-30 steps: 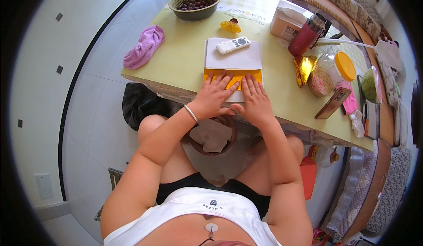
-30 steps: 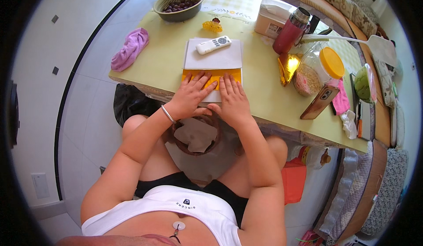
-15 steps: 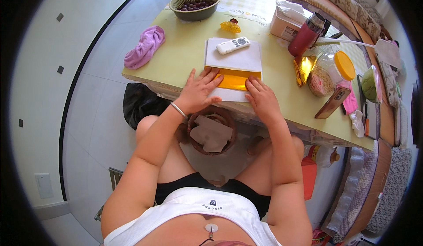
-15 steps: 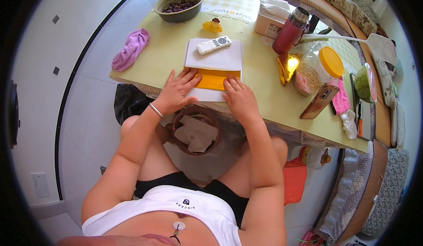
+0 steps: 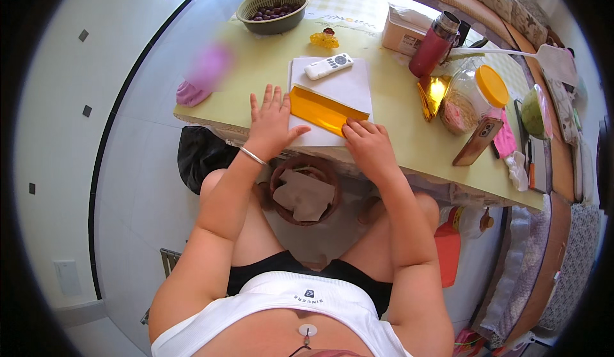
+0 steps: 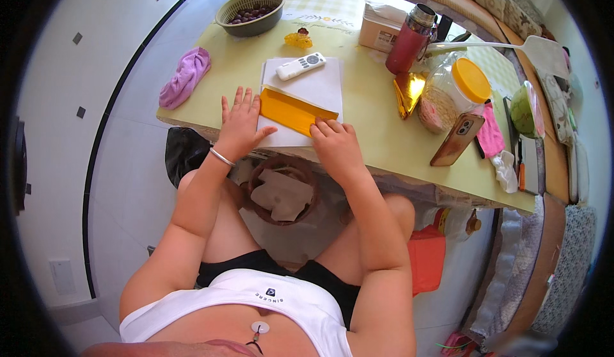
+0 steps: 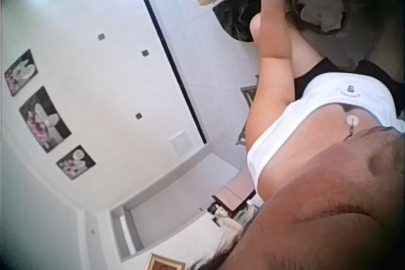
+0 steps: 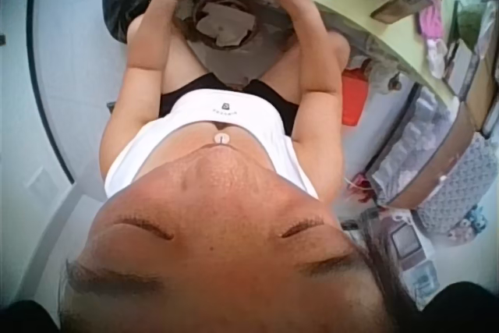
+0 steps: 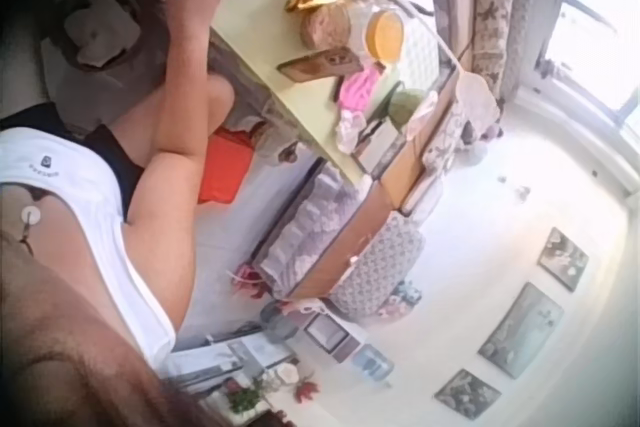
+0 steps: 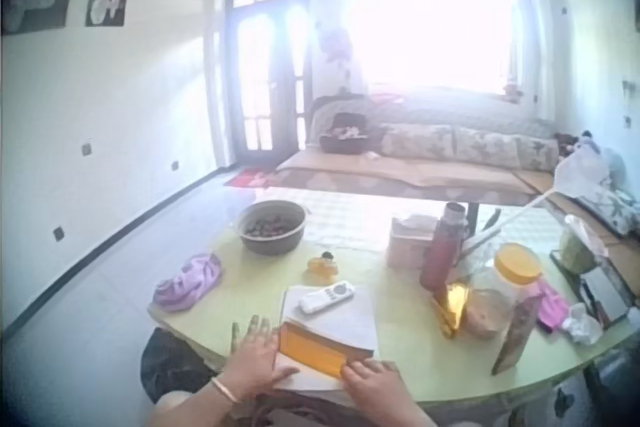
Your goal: The person folds a sheet of yellow paper on a table, repeatedly folding and unfolding it to create creases. The person handles the paper by hand, pressing folds and adjusting edges throughout the clip.
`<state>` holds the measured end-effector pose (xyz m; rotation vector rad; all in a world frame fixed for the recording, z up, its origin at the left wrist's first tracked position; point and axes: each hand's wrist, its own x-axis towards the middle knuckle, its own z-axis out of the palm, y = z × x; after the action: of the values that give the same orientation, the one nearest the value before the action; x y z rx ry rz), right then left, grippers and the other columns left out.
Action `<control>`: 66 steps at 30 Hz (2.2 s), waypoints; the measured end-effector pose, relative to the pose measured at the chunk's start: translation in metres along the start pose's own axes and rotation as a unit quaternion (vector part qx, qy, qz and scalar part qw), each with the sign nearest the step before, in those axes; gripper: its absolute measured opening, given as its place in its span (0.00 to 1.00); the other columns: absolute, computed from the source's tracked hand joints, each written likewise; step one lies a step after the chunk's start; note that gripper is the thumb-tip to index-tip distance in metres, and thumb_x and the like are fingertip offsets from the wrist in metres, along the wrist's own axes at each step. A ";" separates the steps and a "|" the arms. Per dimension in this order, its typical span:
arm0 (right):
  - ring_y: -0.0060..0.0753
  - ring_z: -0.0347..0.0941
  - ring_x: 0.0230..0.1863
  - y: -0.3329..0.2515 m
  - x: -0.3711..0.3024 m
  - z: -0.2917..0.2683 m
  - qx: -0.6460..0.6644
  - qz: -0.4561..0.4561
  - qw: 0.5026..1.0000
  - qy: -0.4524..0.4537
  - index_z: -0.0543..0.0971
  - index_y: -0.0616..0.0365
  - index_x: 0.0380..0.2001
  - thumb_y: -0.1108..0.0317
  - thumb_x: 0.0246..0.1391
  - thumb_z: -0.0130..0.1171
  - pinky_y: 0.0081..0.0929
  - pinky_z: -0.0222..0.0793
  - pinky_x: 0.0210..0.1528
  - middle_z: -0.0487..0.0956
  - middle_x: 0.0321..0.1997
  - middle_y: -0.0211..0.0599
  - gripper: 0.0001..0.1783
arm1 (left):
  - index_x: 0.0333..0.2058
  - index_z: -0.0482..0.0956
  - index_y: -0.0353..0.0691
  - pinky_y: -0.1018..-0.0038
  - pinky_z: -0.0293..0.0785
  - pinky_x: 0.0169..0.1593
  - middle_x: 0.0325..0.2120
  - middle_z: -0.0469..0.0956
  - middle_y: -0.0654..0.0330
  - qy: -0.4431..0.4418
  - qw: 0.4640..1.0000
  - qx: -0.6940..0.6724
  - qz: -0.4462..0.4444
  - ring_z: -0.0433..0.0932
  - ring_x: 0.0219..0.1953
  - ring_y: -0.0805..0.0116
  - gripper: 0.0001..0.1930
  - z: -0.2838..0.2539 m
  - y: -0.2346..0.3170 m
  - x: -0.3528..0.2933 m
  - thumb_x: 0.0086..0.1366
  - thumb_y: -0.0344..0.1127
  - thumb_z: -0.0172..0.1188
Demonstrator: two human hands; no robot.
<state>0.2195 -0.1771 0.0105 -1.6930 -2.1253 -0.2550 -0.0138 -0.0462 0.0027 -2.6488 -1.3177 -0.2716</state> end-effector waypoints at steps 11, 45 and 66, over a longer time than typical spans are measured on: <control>0.33 0.74 0.56 0.003 -0.001 0.003 -0.025 -0.016 0.999 0.012 0.80 0.56 0.49 0.65 0.54 0.60 0.35 0.68 0.55 0.80 0.54 0.34 0.18 | 0.68 0.61 0.38 0.47 0.43 0.72 0.70 0.57 0.49 -0.041 0.980 -0.130 0.148 0.52 0.73 0.50 0.45 -0.011 0.005 -0.014 0.65 0.70 0.47; 0.42 0.79 0.35 0.011 0.023 0.001 0.303 0.209 0.929 0.043 0.81 0.58 0.36 0.67 0.53 0.66 0.35 0.74 0.39 0.82 0.32 0.42 0.09 | 0.26 0.82 0.33 0.65 0.73 0.40 0.30 0.76 0.53 0.145 0.881 -0.450 0.021 0.76 0.35 0.54 0.07 -0.012 0.068 0.004 0.53 0.30 0.70; 0.48 0.44 0.78 -0.019 -0.001 0.003 0.088 -0.033 0.992 -0.088 0.55 0.66 0.70 0.44 0.54 0.63 0.45 0.37 0.78 0.56 0.76 0.49 0.52 | 0.17 0.76 0.35 0.60 0.70 0.39 0.27 0.73 0.53 0.165 0.904 -0.394 -0.028 0.73 0.33 0.53 0.08 0.003 0.075 0.011 0.50 0.29 0.66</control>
<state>0.2004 -0.1812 0.0099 -1.5963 -2.2574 0.0655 0.0528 -0.0816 -0.0026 -2.9337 -1.3554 -1.4690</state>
